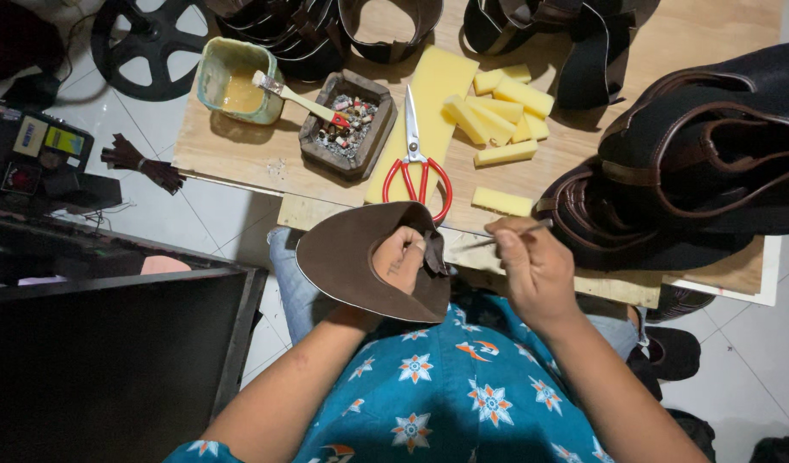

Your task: The person is assembling shoe components by hand. They insert a yellow foam piece into a brown shoe upper, use a metal tool to press and shape the foam, and trim excess material with scissors. The process is repeated for multiple shoe uppers.

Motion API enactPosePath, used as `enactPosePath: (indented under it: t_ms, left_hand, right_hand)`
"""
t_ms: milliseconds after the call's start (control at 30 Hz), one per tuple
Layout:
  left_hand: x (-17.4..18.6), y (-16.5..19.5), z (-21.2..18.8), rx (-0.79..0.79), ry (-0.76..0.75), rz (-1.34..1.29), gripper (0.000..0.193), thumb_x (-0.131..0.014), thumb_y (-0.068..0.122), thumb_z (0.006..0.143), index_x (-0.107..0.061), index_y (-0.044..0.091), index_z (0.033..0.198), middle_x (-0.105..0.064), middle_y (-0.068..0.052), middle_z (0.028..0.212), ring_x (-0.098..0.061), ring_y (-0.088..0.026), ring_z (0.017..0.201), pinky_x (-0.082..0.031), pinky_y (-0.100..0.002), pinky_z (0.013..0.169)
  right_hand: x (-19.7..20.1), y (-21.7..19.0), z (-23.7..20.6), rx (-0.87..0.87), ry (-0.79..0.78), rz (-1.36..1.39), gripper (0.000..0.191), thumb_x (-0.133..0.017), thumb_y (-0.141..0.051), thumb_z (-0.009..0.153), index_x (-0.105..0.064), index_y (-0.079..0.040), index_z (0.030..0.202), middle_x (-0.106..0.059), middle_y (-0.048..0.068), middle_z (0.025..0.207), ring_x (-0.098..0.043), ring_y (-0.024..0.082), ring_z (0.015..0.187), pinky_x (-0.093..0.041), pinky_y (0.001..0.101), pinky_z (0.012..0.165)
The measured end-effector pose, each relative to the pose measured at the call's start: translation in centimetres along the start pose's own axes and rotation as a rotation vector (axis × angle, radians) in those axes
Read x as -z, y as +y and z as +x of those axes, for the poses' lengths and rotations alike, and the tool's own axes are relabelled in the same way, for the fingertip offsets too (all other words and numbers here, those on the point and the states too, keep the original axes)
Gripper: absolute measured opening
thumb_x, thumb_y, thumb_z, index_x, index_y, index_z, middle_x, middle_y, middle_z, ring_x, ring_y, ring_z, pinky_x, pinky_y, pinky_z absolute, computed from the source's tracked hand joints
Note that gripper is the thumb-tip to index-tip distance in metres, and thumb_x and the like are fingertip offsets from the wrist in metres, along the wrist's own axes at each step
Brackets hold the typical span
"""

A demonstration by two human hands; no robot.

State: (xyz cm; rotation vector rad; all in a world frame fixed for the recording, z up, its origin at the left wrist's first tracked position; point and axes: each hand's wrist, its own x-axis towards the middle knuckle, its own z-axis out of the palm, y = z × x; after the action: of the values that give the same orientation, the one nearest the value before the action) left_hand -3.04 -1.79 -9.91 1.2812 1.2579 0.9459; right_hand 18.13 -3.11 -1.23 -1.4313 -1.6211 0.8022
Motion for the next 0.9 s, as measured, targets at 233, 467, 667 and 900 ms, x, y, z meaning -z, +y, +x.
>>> enactPosePath:
  t_ms: [233, 467, 667, 900]
  left_hand:
    - [0.0, -0.2, 0.2, -0.056, -0.006, -0.015, 0.015, -0.056, 0.014, 0.099, -0.062, 0.003, 0.091, -0.057, 0.0, 0.067, -0.053, -0.008, 0.065, -0.047, -0.029, 0.061]
    - [0.5, 0.7, -0.1, 0.063, -0.044, 0.033, 0.016, -0.056, 0.016, 0.1, -0.061, 0.004, 0.09, -0.049, -0.003, 0.06, -0.047, -0.01, 0.057, -0.041, -0.031, 0.055]
    - [0.4, 0.3, 0.0, -0.2, -0.013, 0.059, 0.014, -0.056, 0.012, 0.101, -0.059, 0.004, 0.09, -0.052, 0.001, 0.066, -0.05, -0.007, 0.063, -0.044, -0.03, 0.059]
    - [0.6, -0.3, -0.1, 0.058, -0.08, -0.119, 0.016, -0.058, 0.016, 0.101, -0.061, 0.003, 0.093, -0.051, -0.003, 0.07, -0.047, -0.009, 0.066, -0.041, -0.03, 0.062]
  right_hand:
    - [-1.0, 1.1, -0.3, 0.074, -0.087, -0.022, 0.017, -0.061, -0.011, 0.101, -0.069, 0.002, 0.106, -0.073, 0.01, 0.091, -0.071, 0.014, 0.079, -0.056, 0.0282, 0.073]
    - [-1.2, 2.0, -0.4, -0.014, -0.098, -0.027, 0.015, -0.065, -0.011, 0.097, -0.073, 0.0, 0.104, -0.075, 0.009, 0.092, -0.071, 0.014, 0.08, -0.056, 0.0276, 0.074]
    - [-1.6, 2.4, -0.7, -0.101, -0.175, 0.06, 0.016, -0.065, -0.012, 0.096, -0.073, -0.001, 0.104, -0.076, 0.008, 0.087, -0.067, 0.013, 0.075, -0.055, 0.0274, 0.07]
    - [-2.5, 4.3, -0.6, -0.221, -0.054, 0.247, 0.018, -0.063, -0.014, 0.1, -0.072, 0.002, 0.103, -0.075, 0.01, 0.088, -0.07, 0.015, 0.078, -0.058, 0.0282, 0.074]
